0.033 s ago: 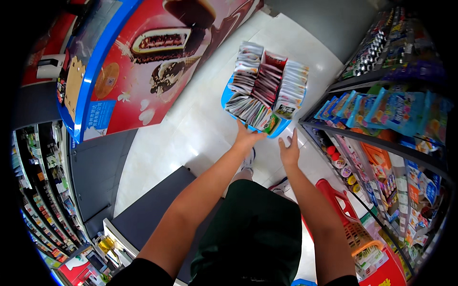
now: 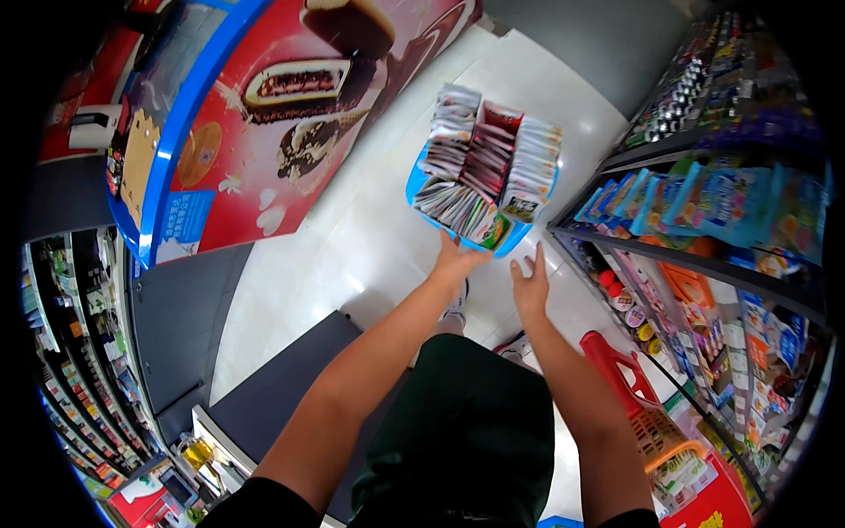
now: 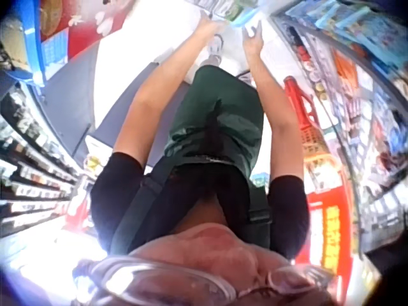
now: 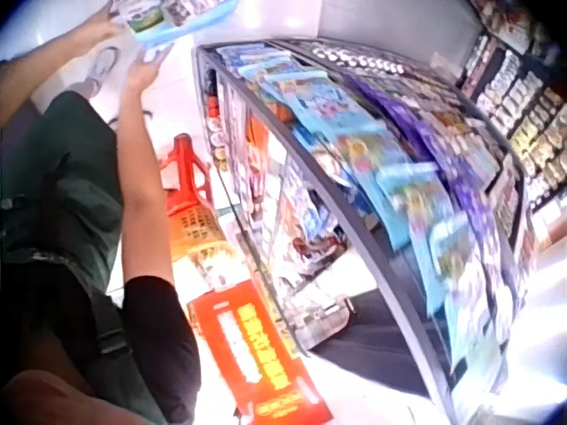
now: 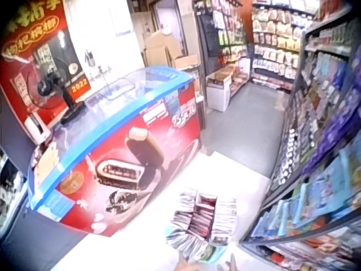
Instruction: The person organizes packaged snack items in a convenience store. They take stacks of items from a display shelf and place them into an orange basket, then transfer them to a blue stool. The person also opens boxes to remove individual packets and arranges them on the shelf.
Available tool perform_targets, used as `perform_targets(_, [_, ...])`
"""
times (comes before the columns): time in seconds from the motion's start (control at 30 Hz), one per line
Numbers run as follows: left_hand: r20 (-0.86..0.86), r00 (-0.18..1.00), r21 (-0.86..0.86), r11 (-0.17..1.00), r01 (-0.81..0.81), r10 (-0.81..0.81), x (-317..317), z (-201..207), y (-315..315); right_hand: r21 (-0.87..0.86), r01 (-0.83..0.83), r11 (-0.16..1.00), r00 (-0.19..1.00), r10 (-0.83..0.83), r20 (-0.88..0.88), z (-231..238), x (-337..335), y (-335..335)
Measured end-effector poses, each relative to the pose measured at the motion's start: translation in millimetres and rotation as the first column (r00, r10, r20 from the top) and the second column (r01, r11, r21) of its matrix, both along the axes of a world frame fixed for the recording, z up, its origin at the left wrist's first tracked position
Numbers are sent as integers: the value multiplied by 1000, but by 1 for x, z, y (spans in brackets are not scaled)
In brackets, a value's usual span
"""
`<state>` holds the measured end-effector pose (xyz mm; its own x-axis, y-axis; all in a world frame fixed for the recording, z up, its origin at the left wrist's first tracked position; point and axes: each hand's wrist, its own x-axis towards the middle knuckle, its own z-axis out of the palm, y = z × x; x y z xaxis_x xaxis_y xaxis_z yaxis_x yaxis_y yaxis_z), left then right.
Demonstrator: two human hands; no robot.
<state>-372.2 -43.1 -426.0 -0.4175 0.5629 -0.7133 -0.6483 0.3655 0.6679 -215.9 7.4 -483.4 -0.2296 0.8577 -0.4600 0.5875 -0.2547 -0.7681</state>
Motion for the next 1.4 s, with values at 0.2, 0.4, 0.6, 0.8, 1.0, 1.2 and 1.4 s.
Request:
perform_targets(0.2, [294, 912, 200, 951, 236, -288, 65, 138, -9, -223, 148, 963, 848, -240, -473, 161, 24, -31])
perform_targets(0.4, [284, 775, 354, 812, 463, -565, 111, 254, -10, -171, 288, 942, 741, -333, -583, 289, 75, -48])
perform_targets(0.6, [142, 516, 413, 524, 744, -845, 144, 342, 12, -77, 418, 905, 667, -364, -650, 364, 132, -67])
perform_targets(0.8, [-3, 350, 443, 312, 840, -937, 209, 395, 27, -78, 593, 801, 543, -470, -696, 395, 198, -74])
perform_targets(1.0, [-135, 208, 388, 141, 911, -969, 312, 434, 39, -107, 713, 693, 402, -528, -748, 419, 327, -62])
perform_targets(1.2, [-193, 70, 319, 5, 948, -979, 445, 454, 58, -26, 793, 608, 443, -606, -660, 419, 481, -47])
perform_targets(1.4, [-151, 37, 261, -4, 965, -988, 557, 446, 77, 611, 481, 629, 838, -536, -108, 399, 590, -5])
